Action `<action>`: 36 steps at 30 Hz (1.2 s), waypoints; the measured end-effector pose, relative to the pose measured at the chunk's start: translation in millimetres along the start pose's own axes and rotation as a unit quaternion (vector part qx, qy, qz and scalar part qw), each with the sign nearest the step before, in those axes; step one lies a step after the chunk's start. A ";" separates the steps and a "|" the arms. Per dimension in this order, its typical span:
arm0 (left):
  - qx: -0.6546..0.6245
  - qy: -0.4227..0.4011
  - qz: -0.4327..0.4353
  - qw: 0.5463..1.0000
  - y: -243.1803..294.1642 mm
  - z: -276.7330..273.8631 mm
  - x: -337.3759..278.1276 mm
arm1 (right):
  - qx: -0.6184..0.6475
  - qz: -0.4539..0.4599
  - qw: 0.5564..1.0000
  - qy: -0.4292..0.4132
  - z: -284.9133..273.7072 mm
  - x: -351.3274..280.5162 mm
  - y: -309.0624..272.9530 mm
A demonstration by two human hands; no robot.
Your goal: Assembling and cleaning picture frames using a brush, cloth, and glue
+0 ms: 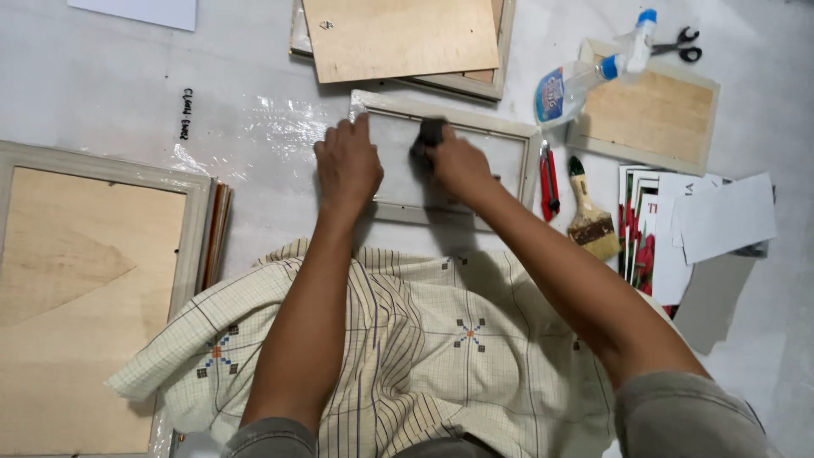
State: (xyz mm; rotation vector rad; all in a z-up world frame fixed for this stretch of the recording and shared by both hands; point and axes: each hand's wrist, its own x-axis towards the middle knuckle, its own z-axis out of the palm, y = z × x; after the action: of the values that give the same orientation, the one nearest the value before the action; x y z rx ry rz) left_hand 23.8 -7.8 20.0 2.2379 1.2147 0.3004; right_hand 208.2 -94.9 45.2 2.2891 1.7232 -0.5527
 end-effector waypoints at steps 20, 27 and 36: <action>0.003 -0.112 -0.133 0.985 -32.8 23.0 13.0 | -0.102 -0.108 0.989 -0.003 -4.1 -1.8 -69.8; -0.009 -0.118 -0.138 0.983 -22.1 14.8 9.5 | -0.154 -0.127 0.980 -0.018 -1.9 28.4 -58.5; -0.028 -0.120 -0.135 0.983 -19.4 6.5 4.6 | -0.045 -0.077 0.996 0.014 -21.2 -1.1 -64.5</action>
State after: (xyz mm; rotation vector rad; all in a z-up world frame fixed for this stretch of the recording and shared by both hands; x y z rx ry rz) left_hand 15.8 1.7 3.1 1.9642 1.3364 -0.0405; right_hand 149.7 -69.0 67.9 2.1253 1.9074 -0.4625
